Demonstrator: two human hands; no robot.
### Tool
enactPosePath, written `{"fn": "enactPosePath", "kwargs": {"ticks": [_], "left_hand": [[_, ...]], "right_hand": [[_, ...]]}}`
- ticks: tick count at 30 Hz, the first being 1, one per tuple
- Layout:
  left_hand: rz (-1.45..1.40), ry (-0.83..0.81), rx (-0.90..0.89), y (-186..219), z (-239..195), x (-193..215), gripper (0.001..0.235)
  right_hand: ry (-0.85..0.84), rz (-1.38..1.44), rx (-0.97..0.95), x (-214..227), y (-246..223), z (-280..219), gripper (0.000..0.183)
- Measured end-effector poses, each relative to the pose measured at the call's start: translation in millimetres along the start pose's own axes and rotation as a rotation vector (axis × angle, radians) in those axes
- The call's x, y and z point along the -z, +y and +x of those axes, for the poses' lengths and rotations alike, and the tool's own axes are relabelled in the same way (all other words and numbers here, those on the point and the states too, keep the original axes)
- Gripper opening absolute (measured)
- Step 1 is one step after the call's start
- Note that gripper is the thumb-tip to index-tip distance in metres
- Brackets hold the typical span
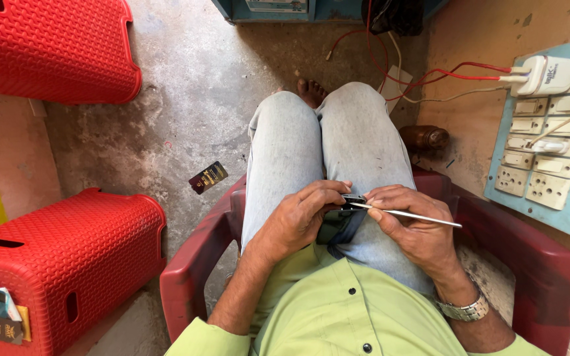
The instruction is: The person repairs a mobile phone by hand and using a small screwdriver. They remove the back cover, manipulate internal components like the battery, and reassemble the device while sitting at a cluttered workspace.
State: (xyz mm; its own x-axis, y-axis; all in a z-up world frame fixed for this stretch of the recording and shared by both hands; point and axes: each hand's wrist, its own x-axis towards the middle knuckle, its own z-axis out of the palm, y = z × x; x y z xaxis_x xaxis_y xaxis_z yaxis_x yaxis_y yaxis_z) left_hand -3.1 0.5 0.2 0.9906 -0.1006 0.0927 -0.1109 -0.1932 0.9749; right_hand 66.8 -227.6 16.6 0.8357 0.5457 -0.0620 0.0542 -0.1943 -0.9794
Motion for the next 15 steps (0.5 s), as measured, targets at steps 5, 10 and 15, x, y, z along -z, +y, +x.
{"fn": "enactPosePath", "kwargs": {"ticks": [5,10,15], "left_hand": [[0.003,-0.003,0.004,1.0,1.0,0.7,0.023],[0.009,-0.005,0.010,1.7,1.4,0.0,0.023],[-0.005,0.000,0.007,2.5,1.3,0.0,0.024]], "right_hand": [[0.003,0.011,0.013,-0.4,-0.1,-0.4,0.013],[0.013,0.025,-0.001,-1.7,2.7,-1.6,0.012],[0.000,0.047,-0.005,-0.1,3.4,-2.2,0.013]]}}
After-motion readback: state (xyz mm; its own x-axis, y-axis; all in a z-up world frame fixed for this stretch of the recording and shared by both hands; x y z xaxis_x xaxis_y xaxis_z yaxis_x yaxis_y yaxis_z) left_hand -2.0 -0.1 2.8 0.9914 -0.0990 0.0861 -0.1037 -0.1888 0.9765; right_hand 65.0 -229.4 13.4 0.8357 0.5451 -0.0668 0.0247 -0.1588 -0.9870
